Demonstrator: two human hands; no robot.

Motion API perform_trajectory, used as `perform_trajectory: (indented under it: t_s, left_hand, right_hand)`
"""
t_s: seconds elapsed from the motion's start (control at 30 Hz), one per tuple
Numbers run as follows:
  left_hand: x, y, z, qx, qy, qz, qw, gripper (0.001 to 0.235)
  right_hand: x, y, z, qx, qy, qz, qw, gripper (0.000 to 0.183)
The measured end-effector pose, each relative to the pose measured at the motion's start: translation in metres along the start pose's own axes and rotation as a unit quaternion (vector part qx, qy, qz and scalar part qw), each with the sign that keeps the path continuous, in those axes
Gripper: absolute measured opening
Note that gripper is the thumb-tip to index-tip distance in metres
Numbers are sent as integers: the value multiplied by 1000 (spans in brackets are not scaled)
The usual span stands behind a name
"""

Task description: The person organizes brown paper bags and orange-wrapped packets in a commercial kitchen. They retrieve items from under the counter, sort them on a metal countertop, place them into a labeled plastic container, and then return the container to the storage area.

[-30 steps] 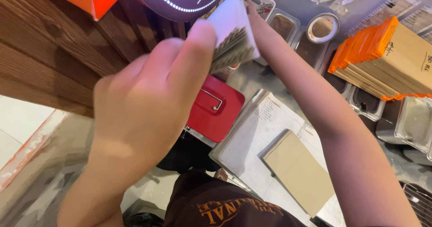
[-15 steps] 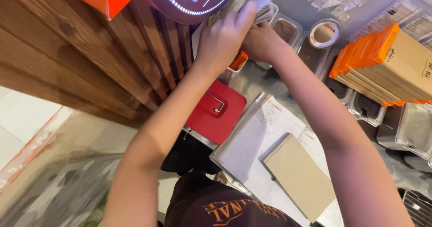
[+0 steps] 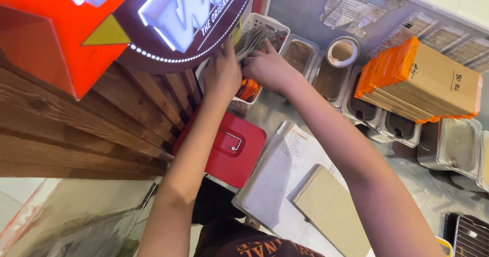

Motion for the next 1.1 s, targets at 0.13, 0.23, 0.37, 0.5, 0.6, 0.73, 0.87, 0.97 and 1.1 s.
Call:
perform_trajectory:
  t_s: [0.13,0.23,0.37,0.5,0.6,0.73,0.87,0.97,1.1]
  left_hand:
    - [12,-39,-4,-90,-46,57,993,63]
    - [-5,-59,15,-223,-42,-17,974,38]
    - [-30,-83,50,-215,8,-85,973,40]
    - [-39,-99,69,-128,74,-227,963,37]
    - [-39,-89,65,-167,13,-233,958,35]
    - [-36,-47,43,-165,-53,-33,984,33]
    - [-24,-11,15,-77,-25,46,996,36]
    - [-12,17,-11,-37,3,60,998,26]
    - [-2,50,-36,-64,-23,7,998,25]
  right_hand:
    - [1,-3,5,1,4,14,1000,32]
    - [-2,-3,6,7,13,13,1000,27]
    - [0,-8,3,-27,0,17,999,32]
    - [1,-17,1,-34,-29,17,999,30]
    - [4,-20,1,-83,20,-13,996,32]
    - [9,-25,0,-82,84,-48,992,18]
    - [10,-33,2,-92,77,-47,992,15]
    - [12,-38,2,-38,26,-33,998,17]
    - [1,-46,0,26,-18,-8,999,22]
Point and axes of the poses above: each hand's wrist, its own y-axis away from the middle knuckle, its own z-axis out of the palm, x = y × z, the point moved 1 cm from there along -y, towards the middle knuckle, and after that the axes turned 13 degrees about y, right-handed, at the moved point
